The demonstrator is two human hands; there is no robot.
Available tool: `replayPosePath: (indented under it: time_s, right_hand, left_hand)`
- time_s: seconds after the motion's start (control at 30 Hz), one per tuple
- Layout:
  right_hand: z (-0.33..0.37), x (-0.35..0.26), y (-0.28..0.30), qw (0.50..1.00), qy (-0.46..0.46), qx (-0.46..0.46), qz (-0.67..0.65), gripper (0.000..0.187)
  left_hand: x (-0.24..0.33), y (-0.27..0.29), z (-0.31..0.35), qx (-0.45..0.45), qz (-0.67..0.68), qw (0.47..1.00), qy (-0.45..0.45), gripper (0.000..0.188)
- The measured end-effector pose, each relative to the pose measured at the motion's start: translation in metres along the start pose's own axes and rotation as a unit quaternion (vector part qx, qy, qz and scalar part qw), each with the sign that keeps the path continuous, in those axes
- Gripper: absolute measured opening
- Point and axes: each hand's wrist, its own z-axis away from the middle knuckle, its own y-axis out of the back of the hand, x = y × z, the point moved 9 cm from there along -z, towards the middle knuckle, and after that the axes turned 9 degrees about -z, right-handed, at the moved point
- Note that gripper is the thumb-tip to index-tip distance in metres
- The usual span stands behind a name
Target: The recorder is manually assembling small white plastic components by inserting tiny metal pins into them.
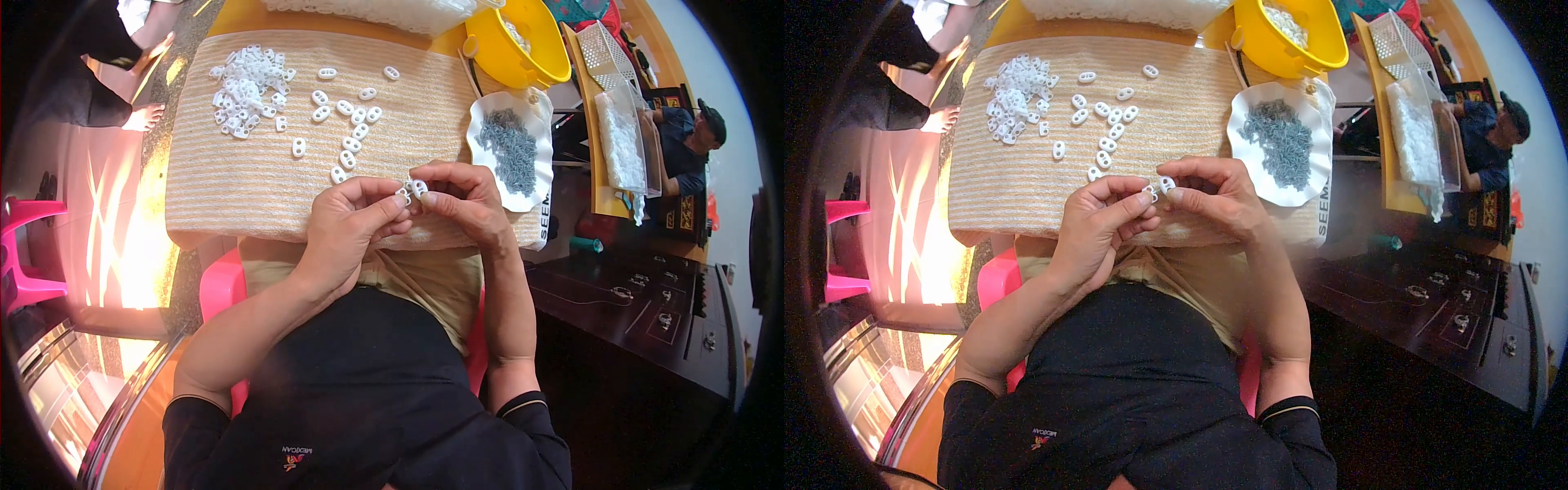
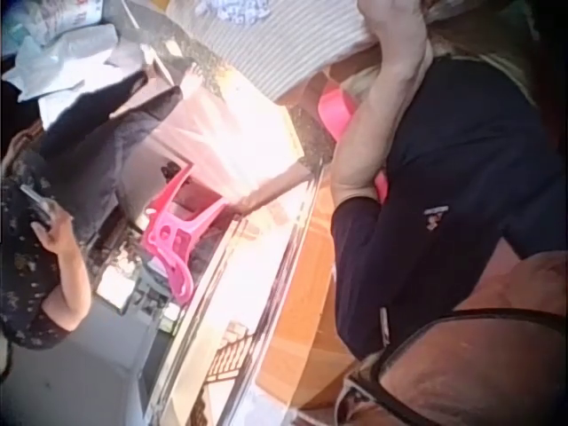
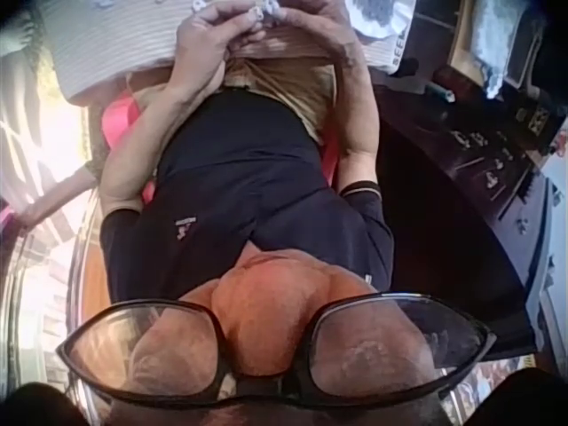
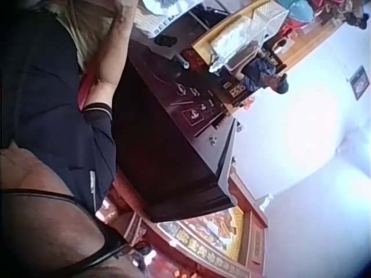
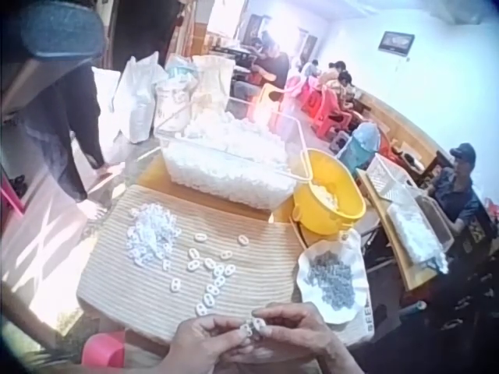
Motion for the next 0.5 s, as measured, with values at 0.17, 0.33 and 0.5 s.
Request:
replayPosePath:
  time_s: [0.17, 0.33, 0.5]
  right_hand:
    - [0.000, -0.003, -0.005, 1.000, 0.005, -0.010, -0.008, 0.029]
    - [0.000, -0.005, -0.012, 0.999, -0.001, -0.021, -0.024, 0.029]
    - [0.000, -0.005, -0.012, 1.000, -0.007, -0.020, -0.014, 0.029]
  left_hand:
    - [0.001, -0.001, 0.000, -0.003, 0.005, 1.000, -0.002, 0.015]
    - [0.001, -0.003, 0.001, -0.013, 0.003, 1.000, 0.001, 0.016]
    - [0.000, -0.002, 0.001, -0.012, 0.004, 1.000, 0.000, 0.016]
